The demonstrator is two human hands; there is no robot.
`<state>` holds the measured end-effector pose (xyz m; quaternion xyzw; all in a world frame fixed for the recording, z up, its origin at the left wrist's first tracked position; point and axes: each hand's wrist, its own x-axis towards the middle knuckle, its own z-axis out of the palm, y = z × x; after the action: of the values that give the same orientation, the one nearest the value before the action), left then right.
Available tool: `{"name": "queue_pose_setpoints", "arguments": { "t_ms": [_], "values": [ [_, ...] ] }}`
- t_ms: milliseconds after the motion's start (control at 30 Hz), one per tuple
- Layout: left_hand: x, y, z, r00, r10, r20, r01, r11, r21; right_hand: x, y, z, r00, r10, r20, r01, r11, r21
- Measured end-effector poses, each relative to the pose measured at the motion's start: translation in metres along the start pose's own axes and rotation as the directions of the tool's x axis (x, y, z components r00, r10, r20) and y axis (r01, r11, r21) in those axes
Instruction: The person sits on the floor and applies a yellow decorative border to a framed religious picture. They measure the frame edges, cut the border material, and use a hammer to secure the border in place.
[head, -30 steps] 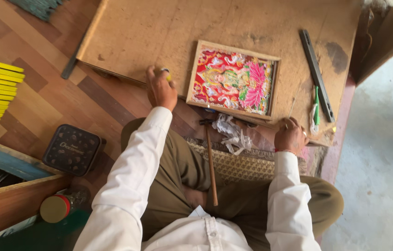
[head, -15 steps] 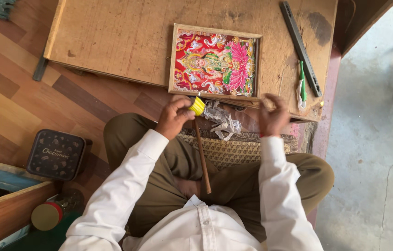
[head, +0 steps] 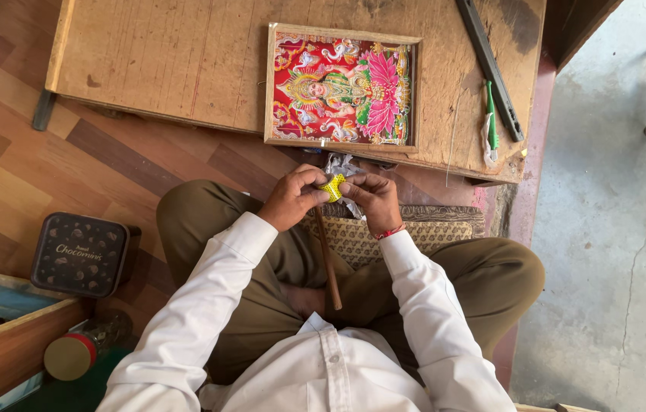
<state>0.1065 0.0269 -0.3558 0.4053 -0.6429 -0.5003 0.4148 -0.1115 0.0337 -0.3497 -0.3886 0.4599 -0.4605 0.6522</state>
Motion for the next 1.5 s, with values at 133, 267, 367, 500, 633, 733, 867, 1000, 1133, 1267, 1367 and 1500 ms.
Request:
{"name": "queue_pose_setpoints", "arguments": {
  "t_ms": [133, 267, 367, 500, 633, 733, 867, 1000, 1133, 1267, 1367, 1500],
  "values": [
    [0.004, 0.015, 0.002, 0.992, -0.127, 0.0, 0.126, 0.979, 0.159, 0.0, 0.013, 0.0, 0.999, -0.018, -0.049, 0.02, 0.999, 0.045],
    [0.008, 0.024, 0.005, 0.998, -0.069, -0.013, 0.07, 0.971, 0.229, -0.001, 0.015, 0.008, 0.995, -0.028, -0.097, 0.031, 0.999, 0.029],
    [0.011, 0.024, 0.003, 0.999, -0.05, 0.009, 0.045, 0.959, 0.281, 0.002, 0.016, 0.012, 0.983, -0.088, -0.162, 0.094, 0.995, 0.03],
    [0.013, 0.016, -0.03, 1.0, -0.003, 0.002, 0.002, 0.869, 0.495, 0.013, 0.016, -0.013, 0.901, -0.204, -0.382, 0.211, 0.977, -0.025],
    [0.014, -0.003, -0.092, 1.0, -0.031, 0.0, 0.025, 0.797, 0.603, 0.028, 0.018, -0.06, 0.67, -0.339, -0.661, 0.33, 0.933, -0.144],
    [0.015, -0.017, -0.115, 0.995, -0.033, -0.094, 0.083, 0.797, 0.599, 0.038, 0.023, -0.077, 0.574, -0.532, -0.623, 0.422, 0.844, -0.331],
    [0.021, -0.021, -0.111, 0.935, -0.222, -0.277, 0.354, 0.537, 0.766, 0.047, 0.027, -0.076, 0.562, -0.433, -0.705, 0.416, 0.885, -0.212],
    [0.027, -0.008, -0.104, 0.858, -0.316, -0.406, 0.494, 0.725, 0.48, 0.048, 0.025, -0.077, 0.573, -0.319, -0.755, 0.324, 0.934, -0.149],
    [0.032, 0.001, -0.103, 0.834, -0.366, -0.413, 0.459, 0.876, 0.151, 0.052, 0.023, -0.082, 0.565, -0.303, -0.767, 0.316, 0.939, -0.138],
    [0.036, 0.001, -0.101, 0.844, -0.38, -0.378, 0.449, 0.887, 0.111, 0.056, 0.025, -0.085, 0.552, -0.294, -0.78, 0.293, 0.945, -0.148],
    [0.037, -0.002, -0.101, 0.823, -0.427, -0.375, 0.484, 0.872, 0.068, 0.057, 0.026, -0.086, 0.555, -0.287, -0.78, 0.291, 0.946, -0.142],
    [0.039, -0.002, -0.102, 0.824, -0.413, -0.387, 0.49, 0.864, 0.121, 0.059, 0.022, -0.084, 0.552, -0.29, -0.782, 0.269, 0.949, -0.162]
  ]
}}
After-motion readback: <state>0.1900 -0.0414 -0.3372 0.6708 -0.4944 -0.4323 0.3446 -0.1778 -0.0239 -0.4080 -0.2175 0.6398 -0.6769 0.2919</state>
